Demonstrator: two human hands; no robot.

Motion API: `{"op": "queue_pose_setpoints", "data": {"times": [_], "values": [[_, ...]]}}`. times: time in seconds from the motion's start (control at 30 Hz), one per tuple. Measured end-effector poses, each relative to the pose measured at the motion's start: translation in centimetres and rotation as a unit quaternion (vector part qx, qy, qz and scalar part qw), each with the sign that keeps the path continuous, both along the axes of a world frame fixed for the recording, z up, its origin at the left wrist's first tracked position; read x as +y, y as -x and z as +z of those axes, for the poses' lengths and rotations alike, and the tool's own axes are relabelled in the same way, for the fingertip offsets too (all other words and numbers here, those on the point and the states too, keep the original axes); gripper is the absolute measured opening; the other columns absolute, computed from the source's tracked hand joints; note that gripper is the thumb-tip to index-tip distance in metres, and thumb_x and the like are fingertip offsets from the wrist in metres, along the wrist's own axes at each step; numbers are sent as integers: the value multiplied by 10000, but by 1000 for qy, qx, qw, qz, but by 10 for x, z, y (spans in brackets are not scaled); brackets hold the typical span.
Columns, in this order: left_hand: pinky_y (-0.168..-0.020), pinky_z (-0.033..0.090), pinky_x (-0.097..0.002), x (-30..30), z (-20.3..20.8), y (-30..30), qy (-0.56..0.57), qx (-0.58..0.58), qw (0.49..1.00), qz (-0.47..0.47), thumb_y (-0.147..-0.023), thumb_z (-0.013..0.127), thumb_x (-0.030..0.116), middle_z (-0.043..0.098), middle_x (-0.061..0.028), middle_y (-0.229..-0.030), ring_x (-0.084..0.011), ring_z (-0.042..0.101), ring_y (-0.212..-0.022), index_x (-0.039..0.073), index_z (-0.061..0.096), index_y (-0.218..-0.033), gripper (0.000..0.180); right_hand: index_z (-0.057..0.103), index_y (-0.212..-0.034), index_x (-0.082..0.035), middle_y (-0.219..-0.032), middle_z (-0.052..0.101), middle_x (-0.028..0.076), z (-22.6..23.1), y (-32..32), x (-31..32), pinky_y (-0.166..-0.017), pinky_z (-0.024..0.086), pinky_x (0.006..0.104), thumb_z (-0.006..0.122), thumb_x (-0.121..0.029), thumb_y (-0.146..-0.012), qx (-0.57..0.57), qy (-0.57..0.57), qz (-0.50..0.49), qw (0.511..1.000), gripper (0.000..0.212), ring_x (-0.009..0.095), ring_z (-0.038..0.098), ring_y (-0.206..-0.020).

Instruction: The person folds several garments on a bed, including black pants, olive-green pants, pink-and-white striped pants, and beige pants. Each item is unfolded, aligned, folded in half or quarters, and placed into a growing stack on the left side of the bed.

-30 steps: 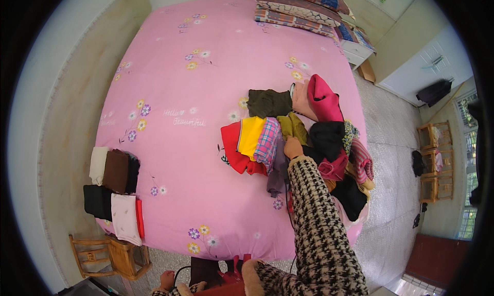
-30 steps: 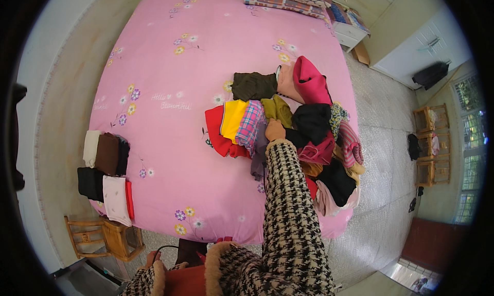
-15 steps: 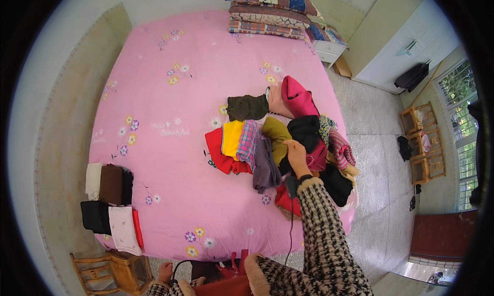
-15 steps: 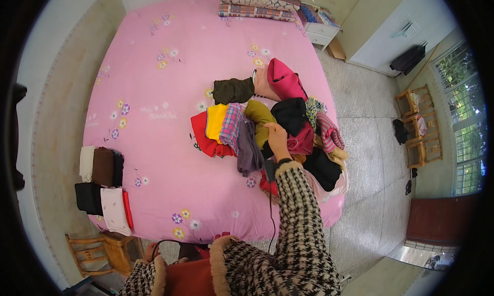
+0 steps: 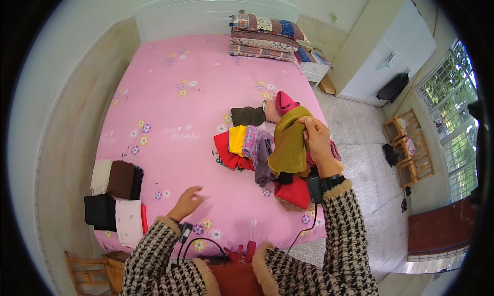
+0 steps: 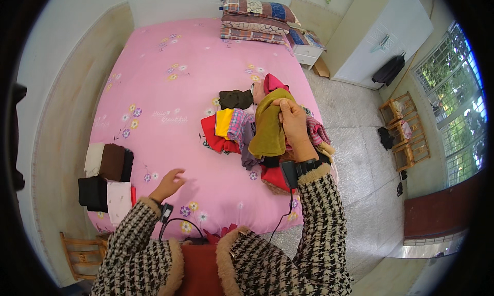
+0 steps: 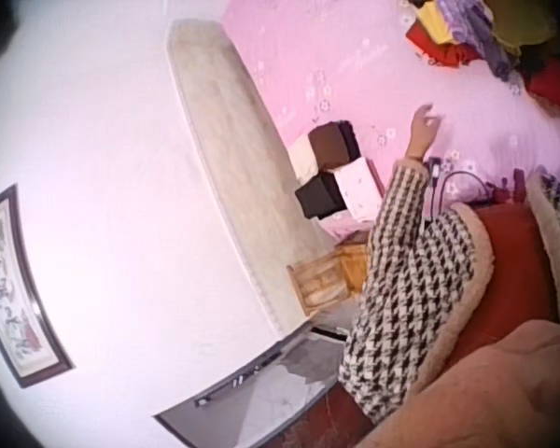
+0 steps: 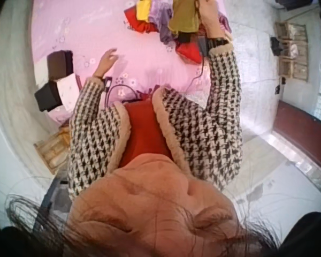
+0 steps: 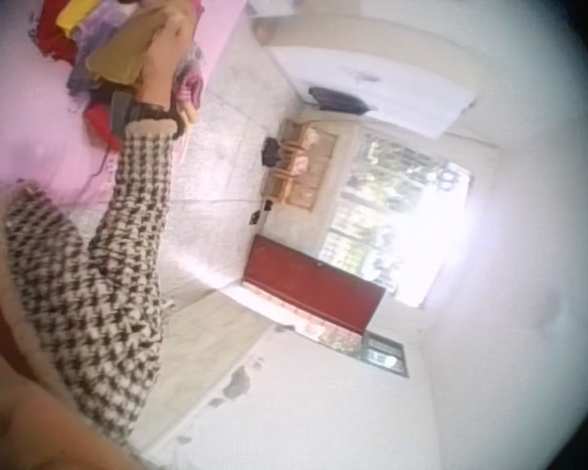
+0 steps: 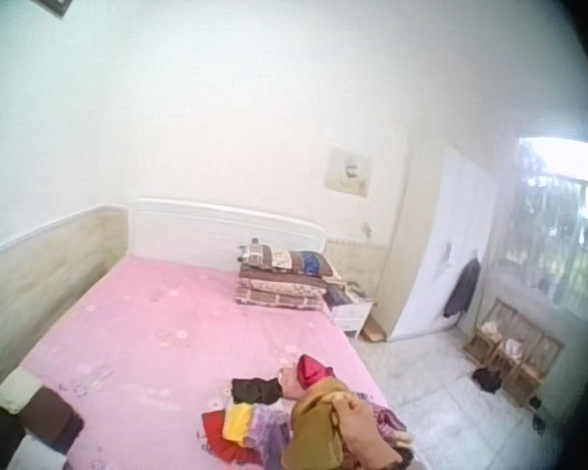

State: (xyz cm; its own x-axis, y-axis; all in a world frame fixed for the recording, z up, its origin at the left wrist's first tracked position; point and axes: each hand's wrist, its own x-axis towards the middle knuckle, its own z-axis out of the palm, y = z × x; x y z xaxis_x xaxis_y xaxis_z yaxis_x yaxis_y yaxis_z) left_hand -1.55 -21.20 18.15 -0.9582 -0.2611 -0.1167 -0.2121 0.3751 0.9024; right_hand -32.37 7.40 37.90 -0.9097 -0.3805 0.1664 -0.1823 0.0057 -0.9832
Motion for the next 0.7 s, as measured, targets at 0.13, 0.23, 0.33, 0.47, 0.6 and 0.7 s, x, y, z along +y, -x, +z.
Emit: {"op": "queue_pose_setpoints", "data": {"times": [0.13,0.23,0.33,0.47,0.6,0.7], "values": [[-854,479,-355,44,67,40,78,166,981,-63,-778,703,197,496,-134,-1231,-261,515,-1092,40,523,-1206,490,654,-953,-12,-668,503,-48,42,-53,-29,-499,313,168,483,-209,-966,-14,13,20,1000,261,30,402,-546],[-859,472,-348,54,99,48,156,263,949,-77,-806,663,150,517,-136,-1214,-275,525,-1074,45,531,-1174,404,647,-965,-2,-670,510,-40,50,-88,-46,-506,319,167,488,-209,-964,-34,38,40,998,261,35,411,-551],[-835,472,-316,38,115,35,99,211,967,-107,-848,607,110,587,-120,-1089,-242,575,-969,29,551,-1121,289,642,-973,3,-687,530,-30,42,-112,-44,-508,324,169,488,-205,-964,-64,46,37,996,259,37,409,-551],[-752,473,-298,14,134,17,-71,152,982,-85,-891,515,115,619,-124,-858,-212,598,-802,17,581,-1028,181,605,-1040,15,-807,592,28,13,-134,-42,-609,428,216,545,-209,-918,-10,-105,13,994,262,92,527,-642],[-690,464,-318,8,158,12,-29,124,987,-97,-905,507,179,610,-157,-822,-212,575,-724,14,583,-998,204,511,-1163,18,-1085,533,141,-21,-183,-64,-805,464,305,652,-208,-818,43,-265,125,955,435,217,553,-956],[-658,447,-301,10,179,14,3,76,981,-176,-907,516,201,582,-110,-757,-171,528,-687,10,589,-978,216,512,-1175,-20,-1094,537,137,-38,-225,-95,-862,444,329,656,-141,-775,91,-158,272,945,442,233,545,-986]]}}
